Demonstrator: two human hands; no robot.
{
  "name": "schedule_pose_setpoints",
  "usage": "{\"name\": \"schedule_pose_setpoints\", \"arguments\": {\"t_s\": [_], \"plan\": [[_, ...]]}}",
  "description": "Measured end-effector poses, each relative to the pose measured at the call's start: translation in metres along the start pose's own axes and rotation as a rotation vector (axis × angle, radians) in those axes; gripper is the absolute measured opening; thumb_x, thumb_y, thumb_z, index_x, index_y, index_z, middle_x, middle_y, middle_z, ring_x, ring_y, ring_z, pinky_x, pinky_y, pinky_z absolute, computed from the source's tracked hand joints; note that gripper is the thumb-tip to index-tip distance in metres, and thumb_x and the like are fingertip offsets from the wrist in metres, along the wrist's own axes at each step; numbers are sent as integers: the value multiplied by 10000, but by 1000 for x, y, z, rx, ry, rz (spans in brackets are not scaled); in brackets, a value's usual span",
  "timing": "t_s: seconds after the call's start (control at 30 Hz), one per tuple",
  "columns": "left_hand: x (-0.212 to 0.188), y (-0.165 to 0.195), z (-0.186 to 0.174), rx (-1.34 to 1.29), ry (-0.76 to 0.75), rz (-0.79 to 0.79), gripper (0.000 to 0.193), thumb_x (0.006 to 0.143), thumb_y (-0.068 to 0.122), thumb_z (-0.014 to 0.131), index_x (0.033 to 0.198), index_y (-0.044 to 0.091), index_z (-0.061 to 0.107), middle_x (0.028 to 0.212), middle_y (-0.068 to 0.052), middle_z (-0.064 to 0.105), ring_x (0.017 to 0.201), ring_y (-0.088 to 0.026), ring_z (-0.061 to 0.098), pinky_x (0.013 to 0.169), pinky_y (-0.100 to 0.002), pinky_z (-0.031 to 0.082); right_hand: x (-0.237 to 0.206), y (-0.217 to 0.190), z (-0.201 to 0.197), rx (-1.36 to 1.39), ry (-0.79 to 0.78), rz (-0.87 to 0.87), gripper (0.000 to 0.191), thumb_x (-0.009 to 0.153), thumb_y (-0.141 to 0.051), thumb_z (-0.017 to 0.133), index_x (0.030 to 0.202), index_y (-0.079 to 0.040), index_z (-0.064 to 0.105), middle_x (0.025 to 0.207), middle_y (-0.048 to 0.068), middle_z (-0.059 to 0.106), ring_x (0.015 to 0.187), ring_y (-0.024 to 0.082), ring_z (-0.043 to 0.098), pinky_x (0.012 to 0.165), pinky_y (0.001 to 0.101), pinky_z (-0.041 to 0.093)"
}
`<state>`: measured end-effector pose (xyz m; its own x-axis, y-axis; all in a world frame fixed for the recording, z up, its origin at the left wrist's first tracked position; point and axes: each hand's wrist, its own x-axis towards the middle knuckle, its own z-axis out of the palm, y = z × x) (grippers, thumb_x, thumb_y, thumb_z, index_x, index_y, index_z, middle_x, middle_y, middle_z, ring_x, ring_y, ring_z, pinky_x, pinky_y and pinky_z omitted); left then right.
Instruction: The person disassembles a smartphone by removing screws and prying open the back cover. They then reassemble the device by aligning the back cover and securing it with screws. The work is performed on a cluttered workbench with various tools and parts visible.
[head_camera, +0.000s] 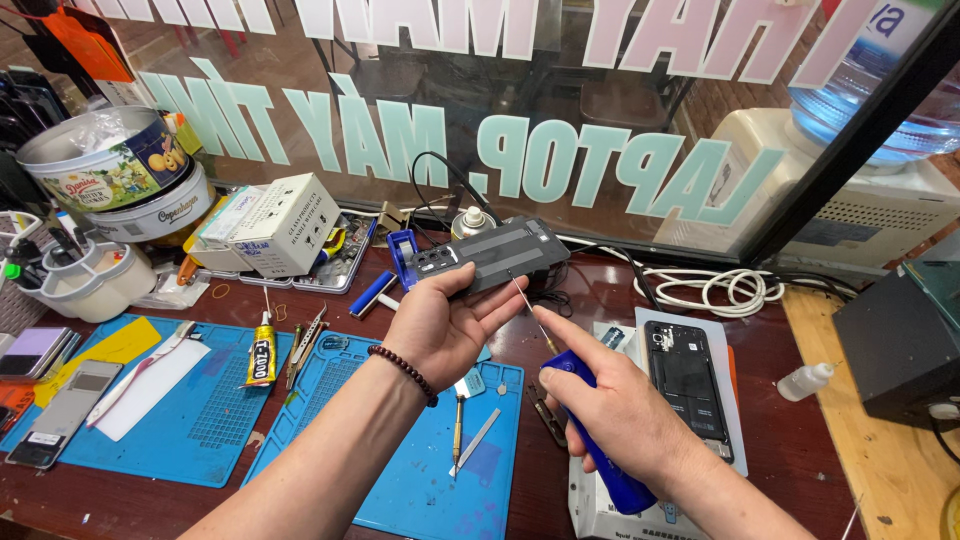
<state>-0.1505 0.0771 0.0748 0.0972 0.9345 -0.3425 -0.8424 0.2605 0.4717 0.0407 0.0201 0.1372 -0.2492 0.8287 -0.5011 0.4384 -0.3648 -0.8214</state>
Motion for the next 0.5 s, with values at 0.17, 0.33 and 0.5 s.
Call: {"name": "schedule_pose_setpoints", "arguments": {"t_s": [0.17,0.33,0.5], "plan": [[2,4,-4,10,-7,-16,394,1005,143,452,1321,-89,490,1258,-266,634,1181,-386,670,1027,-493,569,2,2,-3,45,26,-7,736,894,-274,599,1599,-382,419,749,52,599,475,115,549,400,285,491],[4,4,-7,1,-21,-32,400,1007,144,445,1325,-98,480,1259,-275,634,1182,-383,670,1035,-491,564,2,3,-3,25,-1,-13,740,891,-270,595,1600,-381,416,750,52,598,475,111,551,394,284,495],[6,2,-5,3,-12,-15,405,1013,138,445,1321,-124,477,1253,-304,628,1187,-392,669,1044,-487,566,3,4,-3,50,-16,20,745,897,-263,586,1607,-385,398,758,53,595,478,110,549,391,282,484]]}}
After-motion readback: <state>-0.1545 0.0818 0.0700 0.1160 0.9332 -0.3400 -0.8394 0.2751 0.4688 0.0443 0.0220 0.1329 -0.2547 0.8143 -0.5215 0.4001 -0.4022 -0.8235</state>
